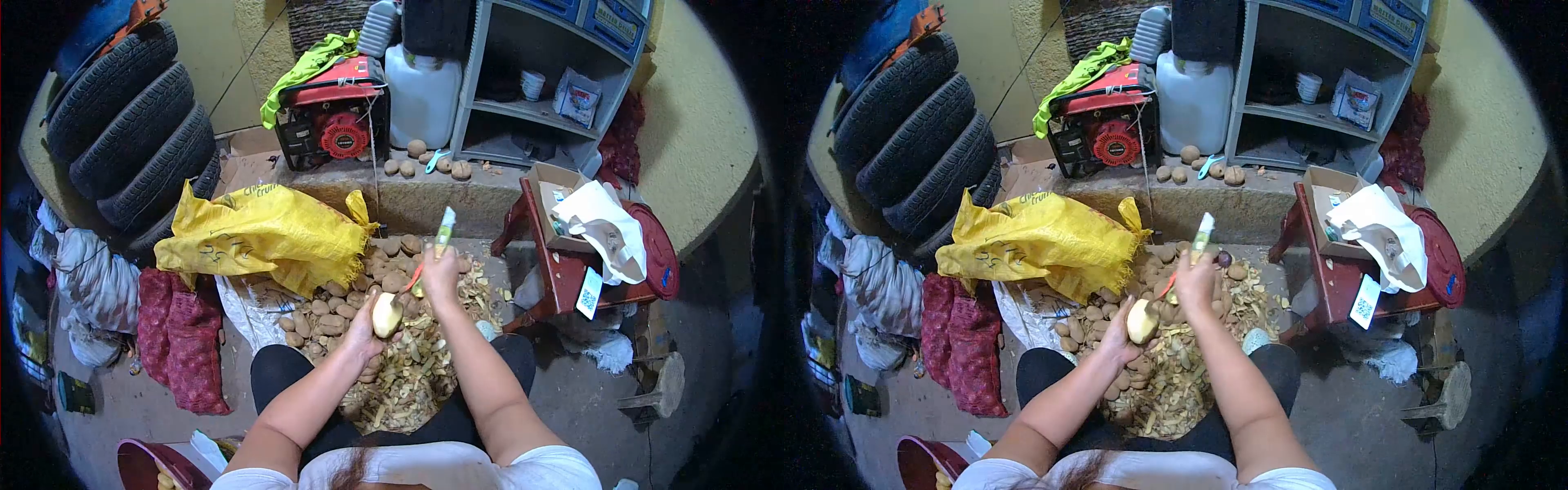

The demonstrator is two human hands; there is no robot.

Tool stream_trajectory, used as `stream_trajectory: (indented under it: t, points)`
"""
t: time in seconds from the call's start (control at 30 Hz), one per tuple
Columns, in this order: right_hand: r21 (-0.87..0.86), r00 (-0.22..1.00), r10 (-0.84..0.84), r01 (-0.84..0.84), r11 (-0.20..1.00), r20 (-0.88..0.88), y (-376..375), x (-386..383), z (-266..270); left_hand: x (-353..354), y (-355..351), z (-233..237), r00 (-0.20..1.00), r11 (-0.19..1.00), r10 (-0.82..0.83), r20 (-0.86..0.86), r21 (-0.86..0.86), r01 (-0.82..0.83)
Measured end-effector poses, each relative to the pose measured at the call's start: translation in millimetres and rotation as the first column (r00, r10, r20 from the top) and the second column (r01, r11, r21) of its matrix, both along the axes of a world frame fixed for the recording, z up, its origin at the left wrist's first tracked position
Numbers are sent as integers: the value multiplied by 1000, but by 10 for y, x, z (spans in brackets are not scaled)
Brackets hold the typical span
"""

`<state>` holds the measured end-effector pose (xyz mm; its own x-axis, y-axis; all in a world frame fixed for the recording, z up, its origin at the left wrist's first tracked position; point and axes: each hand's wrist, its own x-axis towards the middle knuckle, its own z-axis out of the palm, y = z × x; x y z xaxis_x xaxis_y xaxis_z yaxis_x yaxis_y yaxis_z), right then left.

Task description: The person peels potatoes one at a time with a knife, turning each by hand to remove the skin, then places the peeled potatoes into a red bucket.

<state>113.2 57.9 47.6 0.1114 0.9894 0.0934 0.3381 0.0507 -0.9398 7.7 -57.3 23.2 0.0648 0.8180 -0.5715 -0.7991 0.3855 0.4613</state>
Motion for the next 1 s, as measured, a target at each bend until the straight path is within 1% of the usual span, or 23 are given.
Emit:
stream_trajectory:
  t: [0.03, 0.07, 0.1, 0.13, 0.23, 0.27, 0.33, 0.4, 0.43, 0.47, 0.5, 0.53, 0.57, 0.6, 0.63, 0.67, 0.73, 0.77, 0.8, 0.87, 0.93, 0.97, 1.0]
  points:
    - [-1, 1000, 1, -1, 1000, 1, -77, -62, -4, 21, 3, -9, 1000, 1000, 2, 10, 7, -2]
    - [76, 998, 7, -12, 997, 66, -154, -115, -20, 42, 10, -34, 1000, 1000, 3, 11, 6, -4]
    - [152, 991, 6, -26, 988, 131, -195, -139, -21, 65, 23, -58, 1000, 1000, 8, -28, -1, -8]
    - [151, 991, 5, -25, 988, 132, -209, -135, -1, 84, 32, -73, 998, 1000, 10, -66, -8, -11]
    - [149, 990, 1, -23, 989, 143, -216, -125, 17, 74, 32, -57, 996, 1000, -19, -89, 10, 20]
    - [118, 990, -12, -5, 993, 143, -179, -109, -10, 74, 37, -42, 993, 999, -35, -112, 10, 36]
    - [85, 989, -28, 16, 996, 144, -77, -57, -76, 110, 27, 18, 995, 1000, -26, -97, -12, 24]
    - [63, 988, -86, 78, 995, 130, 48, 2, -144, 118, 32, 12, 997, 999, -15, -81, -35, 12]
    - [72, 980, -99, 88, 994, 173, 61, 15, -179, 87, 29, -31, 996, 997, -72, -50, -42, 70]
    - [69, 980, -99, 89, 994, 172, 84, 44, -218, 56, 13, -64, 992, 991, -127, -22, -48, 126]
    - [50, 969, -140, 132, 990, 203, 140, 97, -254, 37, -6, -78, 989, 989, -148, -13, 7, 148]
    - [33, 956, -179, 177, 984, 232, 216, 150, -296, 29, -10, -66, 989, 989, -148, -19, 9, 149]
    - [-12, 939, -218, 229, 973, 268, 321, 210, -372, 29, -8, -49, 994, 994, -101, -39, 25, 102]
    - [-9, 926, -223, 237, 972, 304, 342, 252, -338, 27, -7, -39, 997, 998, -53, -55, 41, 55]
    - [-3, 929, -222, 234, 972, 297, 372, 275, -359, -55, 7, -59, 996, 996, -87, -13, 3, 87]
    - [3, 931, -218, 227, 974, 293, 395, 286, -384, -70, 9, -64, 997, 997, -82, -8, 3, 82]
    - [-4, 942, -198, 207, 978, 270, 390, 298, -350, -86, 10, 130, 992, 995, 96, 79, -48, -93]
    - [-13, 953, -186, 195, 981, 241, 381, 299, -341, -107, 2, 193, 988, 994, 101, 119, -58, -95]
    - [-12, 953, -186, 195, 981, 240, 399, 285, -393, -105, 13, 151, 988, 994, 101, 119, -57, -95]
    - [-21, 988, -137, 139, 990, 66, 458, 230, -525, -105, 75, 7, 991, 990, 125, 50, -64, -122]
    - [-35, 998, -39, 37, 999, -43, 255, 94, -300, -112, 98, -56, 990, 991, 123, 67, -59, -120]
    - [-98, 998, -24, 30, 995, 60, 223, 46, -311, -111, 100, -73, 990, 992, 117, 82, -56, -113]
    - [-7, 989, -4, 5, 1000, 148, 158, 19, -305, -105, 87, -45, 990, 992, 117, 82, -58, -112]
